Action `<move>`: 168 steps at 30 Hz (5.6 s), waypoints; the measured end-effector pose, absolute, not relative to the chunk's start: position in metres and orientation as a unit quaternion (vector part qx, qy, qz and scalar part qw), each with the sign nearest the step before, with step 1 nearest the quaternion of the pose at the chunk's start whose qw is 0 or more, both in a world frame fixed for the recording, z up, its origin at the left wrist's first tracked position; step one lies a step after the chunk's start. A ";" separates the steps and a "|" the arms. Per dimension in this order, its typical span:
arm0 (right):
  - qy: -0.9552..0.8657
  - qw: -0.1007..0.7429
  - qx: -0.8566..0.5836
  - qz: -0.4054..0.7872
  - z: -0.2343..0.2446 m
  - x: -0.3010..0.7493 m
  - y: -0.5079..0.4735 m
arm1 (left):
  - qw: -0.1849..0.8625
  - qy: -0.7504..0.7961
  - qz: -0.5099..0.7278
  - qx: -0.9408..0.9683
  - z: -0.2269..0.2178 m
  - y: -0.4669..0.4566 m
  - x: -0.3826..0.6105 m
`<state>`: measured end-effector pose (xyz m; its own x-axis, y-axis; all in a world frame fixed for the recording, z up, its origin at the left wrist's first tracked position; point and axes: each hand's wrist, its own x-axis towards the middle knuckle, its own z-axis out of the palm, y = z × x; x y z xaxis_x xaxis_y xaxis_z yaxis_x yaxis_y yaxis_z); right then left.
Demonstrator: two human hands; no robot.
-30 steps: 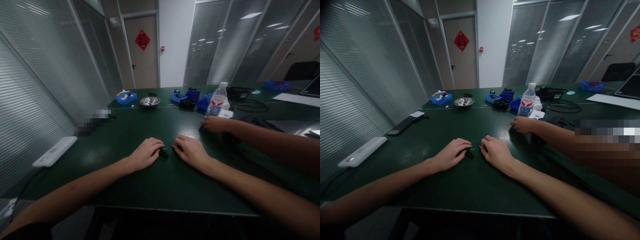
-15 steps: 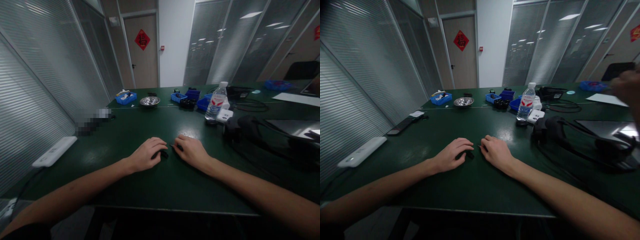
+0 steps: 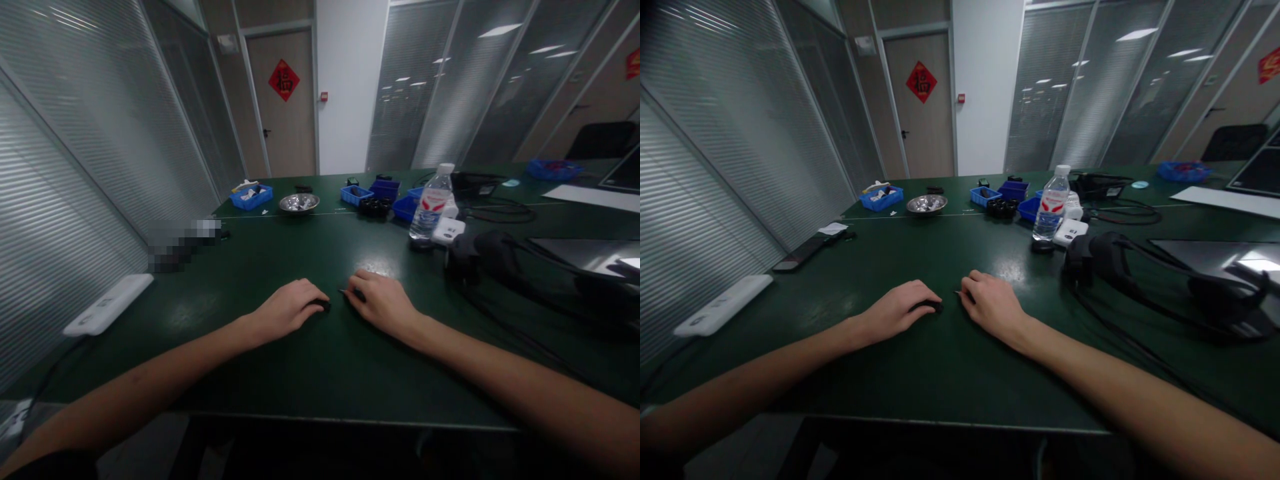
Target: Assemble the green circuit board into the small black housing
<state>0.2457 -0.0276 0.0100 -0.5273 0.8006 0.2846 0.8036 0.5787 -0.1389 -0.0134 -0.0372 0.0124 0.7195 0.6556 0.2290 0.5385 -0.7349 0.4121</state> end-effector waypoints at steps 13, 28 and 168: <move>-0.872 0.166 -0.460 0.017 0.011 0.247 -0.028 | 0.113 0.675 0.095 0.723 0.029 0.049 -0.233; -0.875 0.169 -0.453 0.013 0.011 0.248 -0.028 | 0.073 0.745 0.061 0.660 0.035 0.052 -0.291; -0.884 0.278 -0.303 0.223 0.011 0.238 -0.044 | 0.272 0.279 0.268 0.881 0.011 -0.043 -0.023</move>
<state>0.2381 -0.0444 0.0106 -0.6626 0.6589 0.3561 0.4108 0.7172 -0.5628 -0.0233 -0.0433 0.0114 0.7006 0.6379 0.3198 0.3468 -0.6960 0.6287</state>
